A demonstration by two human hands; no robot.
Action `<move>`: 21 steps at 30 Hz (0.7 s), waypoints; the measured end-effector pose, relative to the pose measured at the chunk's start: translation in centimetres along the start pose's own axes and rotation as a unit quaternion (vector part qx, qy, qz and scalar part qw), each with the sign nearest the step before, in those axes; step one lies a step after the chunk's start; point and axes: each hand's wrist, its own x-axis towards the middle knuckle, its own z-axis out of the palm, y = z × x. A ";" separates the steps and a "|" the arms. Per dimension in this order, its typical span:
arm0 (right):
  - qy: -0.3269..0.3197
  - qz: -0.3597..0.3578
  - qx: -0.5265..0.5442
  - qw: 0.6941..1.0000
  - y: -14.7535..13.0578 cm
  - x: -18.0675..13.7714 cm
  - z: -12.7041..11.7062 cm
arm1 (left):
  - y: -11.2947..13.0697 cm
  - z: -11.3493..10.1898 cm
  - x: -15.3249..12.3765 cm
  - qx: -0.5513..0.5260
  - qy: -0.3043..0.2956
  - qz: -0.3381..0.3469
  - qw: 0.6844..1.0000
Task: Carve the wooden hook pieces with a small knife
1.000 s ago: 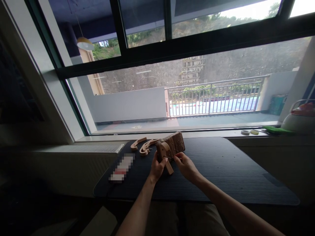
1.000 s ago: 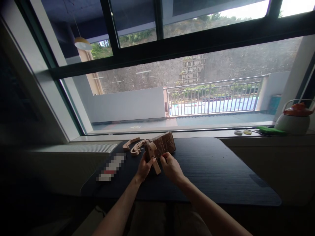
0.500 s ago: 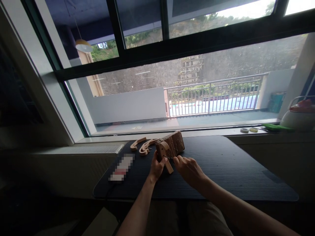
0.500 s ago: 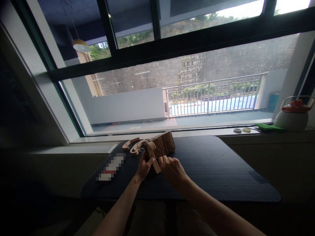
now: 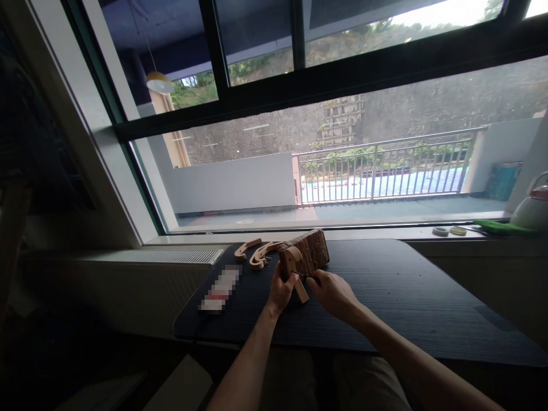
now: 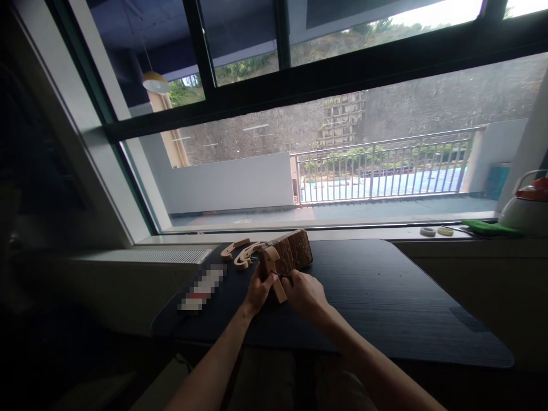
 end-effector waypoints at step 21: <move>0.014 -0.124 -0.094 0.988 -1.5 -2.1 0.1 | -0.3 0.1 0.1 -0.024 0.001 -0.010 1.000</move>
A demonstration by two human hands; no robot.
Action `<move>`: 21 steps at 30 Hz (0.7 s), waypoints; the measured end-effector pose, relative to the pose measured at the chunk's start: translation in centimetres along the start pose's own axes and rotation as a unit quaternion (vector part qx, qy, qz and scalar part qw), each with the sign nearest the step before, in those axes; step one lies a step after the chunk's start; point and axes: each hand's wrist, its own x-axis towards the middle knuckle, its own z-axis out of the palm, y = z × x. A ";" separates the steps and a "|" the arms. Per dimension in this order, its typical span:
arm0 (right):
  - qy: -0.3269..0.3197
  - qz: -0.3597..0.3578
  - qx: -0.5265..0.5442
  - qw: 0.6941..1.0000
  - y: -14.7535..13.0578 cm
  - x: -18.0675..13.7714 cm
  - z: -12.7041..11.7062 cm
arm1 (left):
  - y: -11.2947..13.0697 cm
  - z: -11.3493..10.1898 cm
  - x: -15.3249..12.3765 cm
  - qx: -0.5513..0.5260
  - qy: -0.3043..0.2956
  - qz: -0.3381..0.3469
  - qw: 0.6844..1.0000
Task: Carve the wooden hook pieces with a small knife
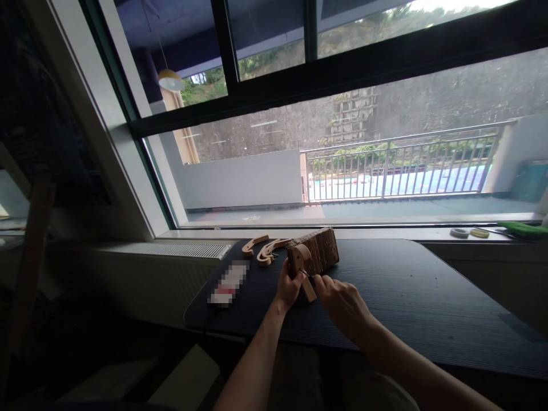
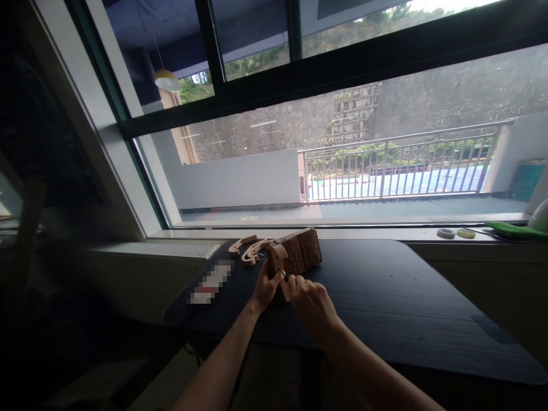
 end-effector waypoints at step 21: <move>-0.008 0.046 0.007 0.999 0.3 -0.2 -1.1 | 0.1 0.0 -0.2 0.002 -0.001 0.006 1.000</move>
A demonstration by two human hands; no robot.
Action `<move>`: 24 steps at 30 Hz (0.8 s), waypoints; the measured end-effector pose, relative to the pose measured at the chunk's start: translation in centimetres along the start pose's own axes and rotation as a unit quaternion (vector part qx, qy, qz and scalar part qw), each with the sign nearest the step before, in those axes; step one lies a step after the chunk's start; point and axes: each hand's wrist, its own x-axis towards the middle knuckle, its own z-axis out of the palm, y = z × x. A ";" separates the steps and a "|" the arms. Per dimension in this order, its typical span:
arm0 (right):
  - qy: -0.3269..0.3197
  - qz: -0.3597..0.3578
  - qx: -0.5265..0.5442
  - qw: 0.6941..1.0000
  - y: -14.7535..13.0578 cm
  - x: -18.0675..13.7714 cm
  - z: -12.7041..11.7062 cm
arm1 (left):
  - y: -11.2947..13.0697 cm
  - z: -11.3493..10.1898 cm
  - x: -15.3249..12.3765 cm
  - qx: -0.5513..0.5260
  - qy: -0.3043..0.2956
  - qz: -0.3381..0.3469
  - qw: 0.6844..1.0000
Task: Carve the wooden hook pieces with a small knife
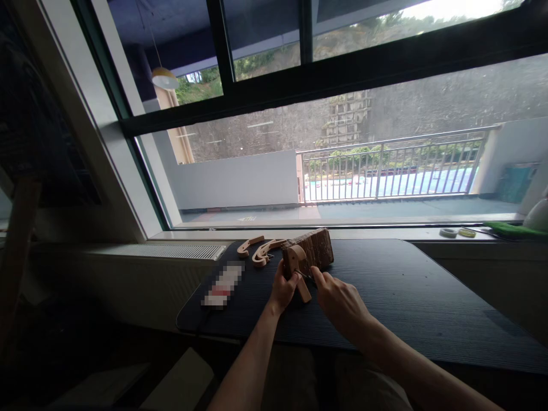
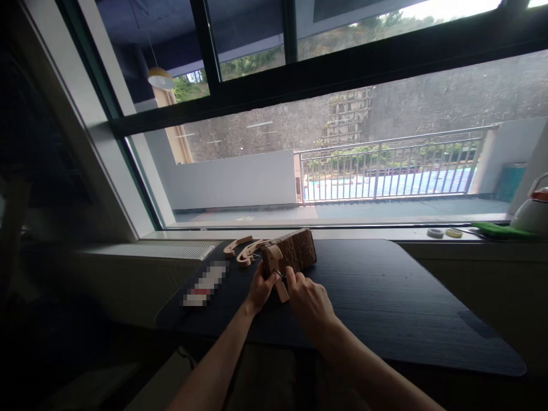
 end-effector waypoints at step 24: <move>-0.065 0.049 0.136 0.987 1.7 2.1 1.4 | -0.1 -0.1 0.1 -0.002 0.006 -0.009 1.000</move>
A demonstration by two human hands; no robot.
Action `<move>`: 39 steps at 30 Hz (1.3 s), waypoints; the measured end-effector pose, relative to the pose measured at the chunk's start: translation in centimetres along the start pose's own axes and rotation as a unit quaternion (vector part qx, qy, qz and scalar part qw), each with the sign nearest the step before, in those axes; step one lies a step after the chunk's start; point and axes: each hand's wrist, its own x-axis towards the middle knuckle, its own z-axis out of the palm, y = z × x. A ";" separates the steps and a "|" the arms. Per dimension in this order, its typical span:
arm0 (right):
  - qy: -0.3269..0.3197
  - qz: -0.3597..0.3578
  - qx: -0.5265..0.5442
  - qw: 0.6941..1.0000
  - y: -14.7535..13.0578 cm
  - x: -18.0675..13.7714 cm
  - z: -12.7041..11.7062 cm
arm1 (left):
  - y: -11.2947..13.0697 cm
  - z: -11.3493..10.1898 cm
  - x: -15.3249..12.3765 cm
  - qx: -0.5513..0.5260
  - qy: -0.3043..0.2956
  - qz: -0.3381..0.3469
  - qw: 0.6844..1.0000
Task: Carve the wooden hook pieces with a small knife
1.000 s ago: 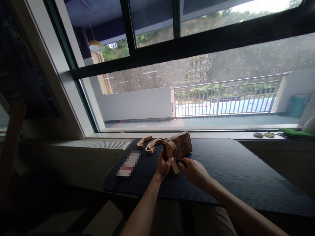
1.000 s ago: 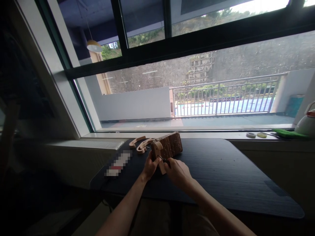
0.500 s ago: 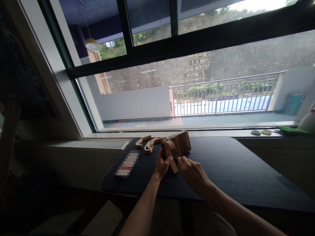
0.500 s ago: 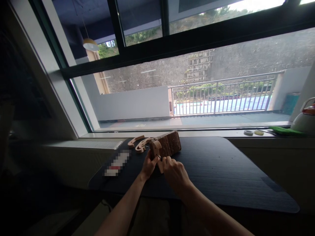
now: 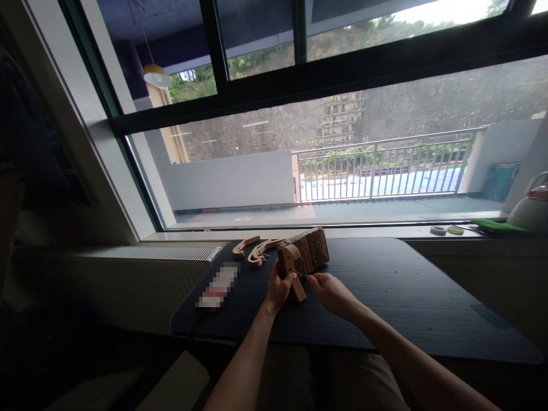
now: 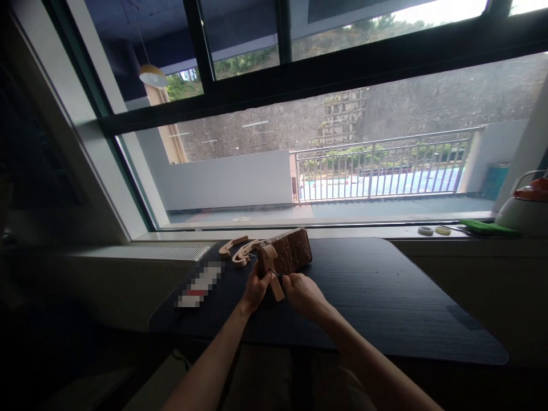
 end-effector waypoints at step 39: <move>0.052 0.032 0.179 0.982 0.6 -2.6 -2.7 | 0.3 -0.2 -0.1 -0.046 0.020 -0.028 0.998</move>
